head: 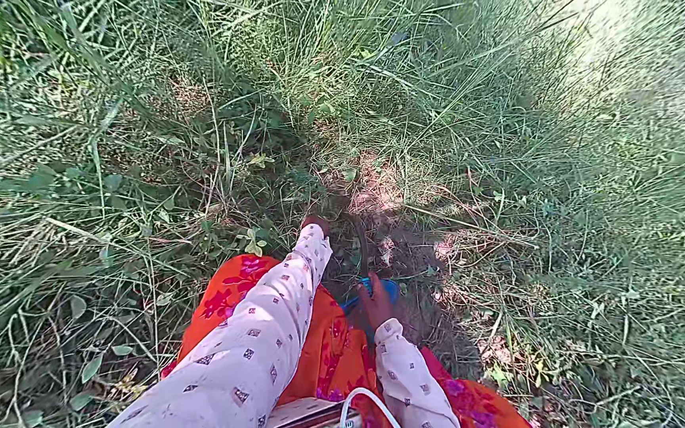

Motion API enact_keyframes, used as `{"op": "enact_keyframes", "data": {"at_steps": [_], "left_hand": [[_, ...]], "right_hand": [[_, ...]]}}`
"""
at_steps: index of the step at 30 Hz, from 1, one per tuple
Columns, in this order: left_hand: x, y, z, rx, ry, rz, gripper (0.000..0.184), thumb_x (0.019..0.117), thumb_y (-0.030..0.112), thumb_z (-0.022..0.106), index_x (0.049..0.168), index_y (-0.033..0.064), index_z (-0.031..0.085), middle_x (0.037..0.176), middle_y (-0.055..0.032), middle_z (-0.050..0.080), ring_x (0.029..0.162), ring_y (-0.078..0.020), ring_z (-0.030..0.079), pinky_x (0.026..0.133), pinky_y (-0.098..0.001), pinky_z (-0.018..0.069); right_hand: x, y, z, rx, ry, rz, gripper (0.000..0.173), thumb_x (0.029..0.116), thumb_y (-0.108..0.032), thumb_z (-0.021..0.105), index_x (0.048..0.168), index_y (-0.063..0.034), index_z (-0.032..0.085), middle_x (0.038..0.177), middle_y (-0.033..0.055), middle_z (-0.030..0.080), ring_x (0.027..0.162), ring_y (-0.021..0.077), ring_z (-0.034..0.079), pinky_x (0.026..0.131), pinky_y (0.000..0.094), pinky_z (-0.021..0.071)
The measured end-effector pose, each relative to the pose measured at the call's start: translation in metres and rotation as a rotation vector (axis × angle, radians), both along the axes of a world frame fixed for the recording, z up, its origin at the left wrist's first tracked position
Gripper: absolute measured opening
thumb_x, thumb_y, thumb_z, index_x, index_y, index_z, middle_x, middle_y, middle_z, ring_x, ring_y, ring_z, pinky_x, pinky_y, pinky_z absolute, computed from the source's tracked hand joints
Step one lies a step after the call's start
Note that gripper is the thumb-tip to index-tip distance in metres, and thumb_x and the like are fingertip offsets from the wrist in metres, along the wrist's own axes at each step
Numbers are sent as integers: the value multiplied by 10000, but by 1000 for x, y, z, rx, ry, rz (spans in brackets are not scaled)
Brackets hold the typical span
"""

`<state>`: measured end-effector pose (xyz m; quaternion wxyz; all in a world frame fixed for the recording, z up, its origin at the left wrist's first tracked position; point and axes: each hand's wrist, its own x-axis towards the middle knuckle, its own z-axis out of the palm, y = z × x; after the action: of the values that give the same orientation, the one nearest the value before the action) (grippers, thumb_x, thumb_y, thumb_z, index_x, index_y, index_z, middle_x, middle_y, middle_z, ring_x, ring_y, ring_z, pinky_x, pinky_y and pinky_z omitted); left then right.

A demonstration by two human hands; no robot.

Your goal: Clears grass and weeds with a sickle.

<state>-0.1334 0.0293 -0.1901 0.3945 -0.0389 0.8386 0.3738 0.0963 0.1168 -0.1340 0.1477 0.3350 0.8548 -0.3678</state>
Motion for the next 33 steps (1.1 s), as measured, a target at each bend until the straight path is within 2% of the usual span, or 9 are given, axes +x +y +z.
{"op": "enact_keyframes", "data": {"at_steps": [6, 10, 13, 18, 20, 22, 25, 30, 33], "left_hand": [[-11, -3, -7, -21, 132, -174, 492, 1055, 318, 555, 1381, -48, 581, 1427, -280, 566, 1387, -418, 500, 1157, -600, 369], [0, -31, 23, -44, 256, -121, 470, 1060, 327, 542, 1418, 24, 576, 1396, -278, 591, 1350, -442, 530, 1127, -636, 391], [6, -56, 40, -123, 301, -99, 514, 1068, 362, 511, 1461, 33, 542, 1452, -265, 553, 1402, -424, 486, 1162, -606, 363], [32, -108, 72, -111, 464, 168, 466, 1066, 305, 534, 1399, -18, 577, 1387, -285, 595, 1358, -419, 533, 1156, -570, 385], [44, -136, 73, 40, 574, 424, 458, 1049, 209, 570, 1419, -59, 539, 1403, -306, 569, 1373, -405, 513, 1171, -530, 364], [43, -175, 69, 128, 702, 617, 453, 1030, 179, 580, 1419, -51, 540, 1409, -293, 568, 1359, -373, 529, 1158, -509, 383], [46, -236, 84, -70, 758, 673, 489, 1058, 256, 558, 1444, -43, 521, 1442, -310, 539, 1390, -420, 497, 1170, -549, 362], [44, -329, 82, -312, 698, 599, 550, 1044, 230, 589, 1510, -24, 445, 1503, -303, 484, 1435, -430, 443, 1187, -574, 335], [48, -307, 96, -576, 607, 334, 778, 977, 267, 690, 1575, -38, 296, 1615, -371, 227, 1488, -526, 290, 1198, -619, 297]], "right_hand": [[40, -17, 40, -53, 93, -33, 550, 1070, -219, 539, 1556, -13, 385, 1256, 243, 657, 1073, 337, 678, 974, 516, 522], [50, -28, 50, -195, 165, -45, 518, 1063, -209, 539, 1528, -23, 406, 1011, 166, 667, 745, 230, 660, 702, 418, 575], [52, -45, 52, -166, 146, 23, 536, 1062, -229, 543, 1541, -28, 413, 1169, 240, 652, 806, 281, 679, 779, 462, 575], [47, -58, 57, -183, 186, 168, 567, 1073, -297, 515, 1576, -78, 371, 1171, 224, 687, 939, 324, 709, 878, 511, 564], [47, -64, 63, -266, 236, 229, 571, 1077, -274, 514, 1580, -51, 360, 1307, 241, 642, 1112, 336, 676, 1000, 508, 522], [45, -73, 67, -293, 282, 293, 548, 1083, -261, 507, 1569, -41, 379, 1237, 247, 662, 991, 337, 697, 915, 500, 551], [47, -79, 64, -355, 370, 310, 535, 1082, -239, 497, 1559, -22, 386, 1232, 240, 656, 920, 310, 697, 867, 473, 566], [48, -61, 62, -347, 503, 37, 562, 1082, -237, 504, 1576, -14, 357, 1294, 239, 649, 1070, 305, 685, 982, 471, 529], [40, -38, 54, -266, 487, -174, 570, 1089, -245, 501, 1591, -36, 328, 1127, 230, 686, 854, 303, 698, 831, 478, 565]]}}
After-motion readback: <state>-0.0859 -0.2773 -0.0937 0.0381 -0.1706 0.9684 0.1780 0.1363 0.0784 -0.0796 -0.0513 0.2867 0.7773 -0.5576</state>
